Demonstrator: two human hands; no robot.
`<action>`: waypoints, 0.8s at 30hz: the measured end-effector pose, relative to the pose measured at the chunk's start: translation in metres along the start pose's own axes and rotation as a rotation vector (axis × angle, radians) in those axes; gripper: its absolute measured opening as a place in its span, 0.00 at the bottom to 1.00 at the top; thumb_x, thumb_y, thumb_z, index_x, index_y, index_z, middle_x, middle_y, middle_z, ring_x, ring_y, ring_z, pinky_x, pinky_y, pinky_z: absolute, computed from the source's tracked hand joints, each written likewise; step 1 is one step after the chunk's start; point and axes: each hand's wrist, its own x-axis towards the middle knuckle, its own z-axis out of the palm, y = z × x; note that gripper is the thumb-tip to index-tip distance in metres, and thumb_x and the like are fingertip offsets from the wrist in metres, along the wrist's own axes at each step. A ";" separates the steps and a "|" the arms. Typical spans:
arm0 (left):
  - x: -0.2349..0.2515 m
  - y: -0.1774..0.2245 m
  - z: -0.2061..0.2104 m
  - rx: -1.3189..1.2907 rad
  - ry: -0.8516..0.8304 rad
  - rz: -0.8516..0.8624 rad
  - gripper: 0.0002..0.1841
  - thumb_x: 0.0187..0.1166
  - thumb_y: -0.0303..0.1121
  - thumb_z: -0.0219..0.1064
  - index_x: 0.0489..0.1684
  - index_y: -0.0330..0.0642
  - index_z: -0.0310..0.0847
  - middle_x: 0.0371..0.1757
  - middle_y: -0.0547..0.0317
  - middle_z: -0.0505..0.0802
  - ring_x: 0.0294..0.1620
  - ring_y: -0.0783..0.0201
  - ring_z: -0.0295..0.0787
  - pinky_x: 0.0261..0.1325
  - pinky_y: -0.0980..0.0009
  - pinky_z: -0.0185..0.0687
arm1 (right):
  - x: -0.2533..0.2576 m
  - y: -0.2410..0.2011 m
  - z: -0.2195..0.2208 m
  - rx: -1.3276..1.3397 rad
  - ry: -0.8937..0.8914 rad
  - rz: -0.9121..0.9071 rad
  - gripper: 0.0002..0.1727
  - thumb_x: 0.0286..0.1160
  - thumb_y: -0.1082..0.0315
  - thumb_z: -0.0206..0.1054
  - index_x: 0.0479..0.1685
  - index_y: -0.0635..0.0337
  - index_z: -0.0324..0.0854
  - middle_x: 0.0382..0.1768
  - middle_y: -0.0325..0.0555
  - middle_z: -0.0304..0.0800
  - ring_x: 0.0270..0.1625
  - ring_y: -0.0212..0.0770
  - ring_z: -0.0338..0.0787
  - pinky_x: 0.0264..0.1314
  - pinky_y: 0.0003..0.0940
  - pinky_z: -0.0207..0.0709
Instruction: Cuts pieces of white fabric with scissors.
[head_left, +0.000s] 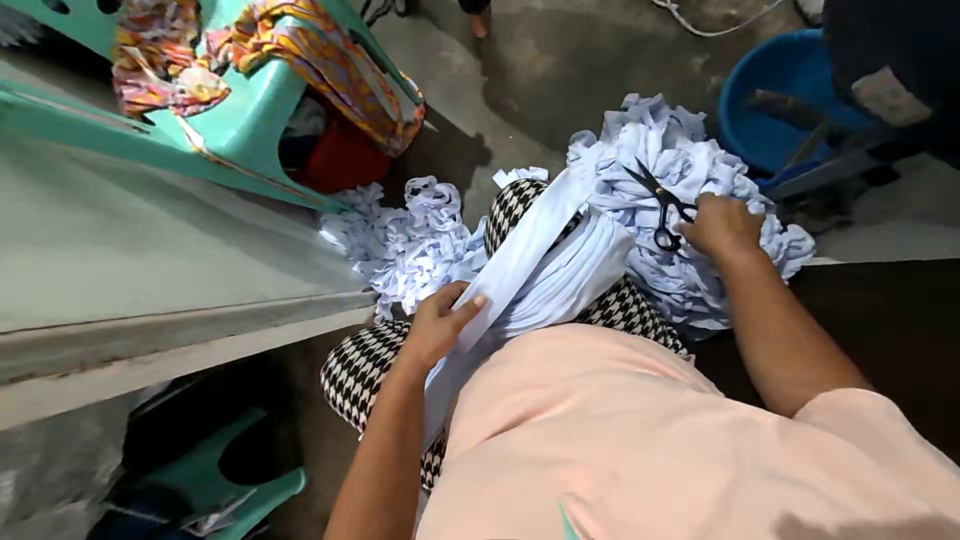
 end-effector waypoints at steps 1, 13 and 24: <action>0.000 0.001 0.001 0.011 -0.001 0.008 0.10 0.82 0.34 0.66 0.52 0.39 0.86 0.40 0.59 0.93 0.41 0.69 0.91 0.51 0.65 0.89 | -0.012 -0.019 -0.012 0.025 0.073 -0.104 0.35 0.76 0.56 0.74 0.72 0.77 0.75 0.68 0.84 0.76 0.74 0.87 0.70 0.71 0.88 0.55; 0.000 0.001 0.001 0.076 0.011 0.057 0.11 0.83 0.34 0.64 0.53 0.39 0.86 0.39 0.59 0.93 0.41 0.69 0.90 0.50 0.65 0.88 | -0.087 -0.194 0.036 -0.070 0.073 -0.881 0.70 0.52 0.13 0.60 0.99 0.40 0.38 0.97 0.55 0.26 0.95 0.69 0.25 0.81 0.87 0.25; 0.008 0.002 0.003 0.031 -0.033 0.079 0.08 0.83 0.31 0.60 0.48 0.40 0.85 0.37 0.61 0.91 0.39 0.70 0.88 0.48 0.67 0.85 | -0.091 -0.188 0.040 -0.127 0.087 -0.884 0.68 0.55 0.15 0.61 0.99 0.41 0.40 0.96 0.59 0.28 0.95 0.69 0.26 0.80 0.89 0.23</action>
